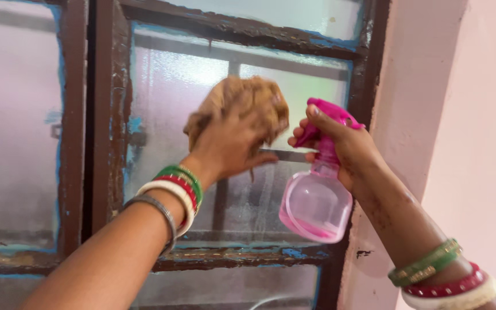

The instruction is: The person cleans a glass window pane by spraying pink liquid from a bottle onto the glass and wiping the surface with a brown cloth.

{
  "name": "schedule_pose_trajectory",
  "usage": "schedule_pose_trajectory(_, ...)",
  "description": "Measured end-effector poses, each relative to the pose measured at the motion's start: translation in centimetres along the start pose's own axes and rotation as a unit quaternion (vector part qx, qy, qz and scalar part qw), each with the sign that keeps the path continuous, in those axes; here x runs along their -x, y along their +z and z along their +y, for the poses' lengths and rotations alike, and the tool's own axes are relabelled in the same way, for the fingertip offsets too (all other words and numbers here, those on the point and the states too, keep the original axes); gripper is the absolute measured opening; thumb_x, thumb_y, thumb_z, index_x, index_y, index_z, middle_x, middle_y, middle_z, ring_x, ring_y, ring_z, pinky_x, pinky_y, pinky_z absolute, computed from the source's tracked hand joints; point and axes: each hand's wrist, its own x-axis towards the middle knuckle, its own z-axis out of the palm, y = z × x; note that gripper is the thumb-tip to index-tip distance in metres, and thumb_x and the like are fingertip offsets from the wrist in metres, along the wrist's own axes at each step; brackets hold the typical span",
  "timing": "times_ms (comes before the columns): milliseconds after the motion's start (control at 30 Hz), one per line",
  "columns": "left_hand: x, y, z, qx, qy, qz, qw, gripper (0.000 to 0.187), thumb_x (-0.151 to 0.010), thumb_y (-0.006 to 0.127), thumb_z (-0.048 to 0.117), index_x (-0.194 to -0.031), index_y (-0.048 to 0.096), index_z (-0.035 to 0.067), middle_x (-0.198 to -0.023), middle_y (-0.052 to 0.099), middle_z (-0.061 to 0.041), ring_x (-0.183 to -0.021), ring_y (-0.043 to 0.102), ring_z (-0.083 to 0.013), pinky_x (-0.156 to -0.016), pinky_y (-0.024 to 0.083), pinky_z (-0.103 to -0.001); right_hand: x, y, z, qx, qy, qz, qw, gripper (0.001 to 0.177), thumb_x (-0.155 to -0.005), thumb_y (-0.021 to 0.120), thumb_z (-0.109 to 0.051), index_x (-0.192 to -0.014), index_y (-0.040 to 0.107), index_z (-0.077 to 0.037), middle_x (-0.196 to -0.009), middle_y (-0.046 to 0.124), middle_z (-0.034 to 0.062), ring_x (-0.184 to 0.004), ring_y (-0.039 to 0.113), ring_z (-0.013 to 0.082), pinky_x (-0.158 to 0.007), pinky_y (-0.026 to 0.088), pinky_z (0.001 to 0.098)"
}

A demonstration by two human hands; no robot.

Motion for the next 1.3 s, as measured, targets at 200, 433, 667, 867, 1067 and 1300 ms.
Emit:
schedule_pose_trajectory(200,2.6,-0.3,-4.7,0.127,0.017,-0.13,0.983,0.069,-0.097,0.045,0.052,-0.162,0.026,0.043,-0.174,0.009,0.004,-0.157,0.016,-0.0384,-0.092,0.056,-0.055,0.8,1.6,1.0,0.011,0.017,0.003,1.0,0.025,-0.09,0.071,-0.035,-0.1,0.069,-0.013,-0.084,0.075,0.0053,-0.08,0.075,0.019,-0.056,0.054,0.0294)
schedule_pose_trajectory(433,-2.6,0.5,-6.4,0.043,-0.128,0.135,0.982,0.073,-0.094,0.061,0.069,-0.153,0.048,0.026,-0.156,0.041,-0.007,-0.141,0.032,-0.046,-0.109,0.043,-0.055,-1.0,2.5,-1.2,0.042,-0.014,0.059,0.997,0.027,-0.094,0.071,-0.038,-0.098,0.066,-0.012,-0.086,0.074,0.004,-0.084,0.075,0.0168,-0.061,0.054,0.0285)
schedule_pose_trajectory(667,1.7,2.2,-4.0,0.109,0.023,0.104,0.988,0.044,-0.09,0.067,0.046,-0.129,0.068,0.026,-0.15,0.053,-0.004,-0.14,0.043,-0.0365,-0.097,0.049,-0.054,1.0,3.5,0.4,0.035,-0.013,0.088,0.995,0.028,-0.092,0.071,-0.035,-0.104,0.068,-0.01,-0.086,0.075,0.0064,-0.081,0.076,0.0193,-0.056,0.055,0.0293)
schedule_pose_trajectory(867,0.0,3.1,-7.5,0.127,-0.009,0.163,0.978,0.05,-0.095,0.069,0.036,-0.143,0.06,0.026,-0.15,0.054,-0.006,-0.146,0.039,-0.0383,-0.108,0.049,-0.049,-0.1,5.6,-0.5,0.048,-0.017,0.074,0.996,0.029,-0.089,0.072,-0.037,-0.107,0.067,-0.013,-0.085,0.075,0.0053,-0.079,0.075,0.0184,-0.055,0.055,0.0279)
schedule_pose_trajectory(1067,-0.7,2.3,-6.0,0.118,-0.147,0.181,0.965,0.054,-0.089,0.07,0.029,-0.142,0.058,0.024,-0.148,0.054,-0.004,-0.14,0.043,-0.0351,-0.1,0.048,-0.051,-1.0,3.7,-1.0,0.062,-0.026,0.096,0.993,0.033,-0.092,0.073,-0.041,-0.102,0.066,-0.01,-0.085,0.074,0.0055,-0.08,0.077,0.0183,-0.058,0.058,0.027)
schedule_pose_trajectory(1300,2.3,3.9,-2.0,0.174,0.041,0.158,0.971,0.058,-0.088,0.07,0.023,-0.144,0.056,0.014,-0.148,0.054,-0.011,-0.142,0.044,-0.0363,-0.114,0.047,-0.047,-1.5,2.9,1.5,0.051,-0.027,0.041,0.997,0.028,-0.089,0.073,-0.037,-0.105,0.069,-0.015,-0.084,0.074,0.0042,-0.073,0.072,0.0173,-0.054,0.057,0.0281)
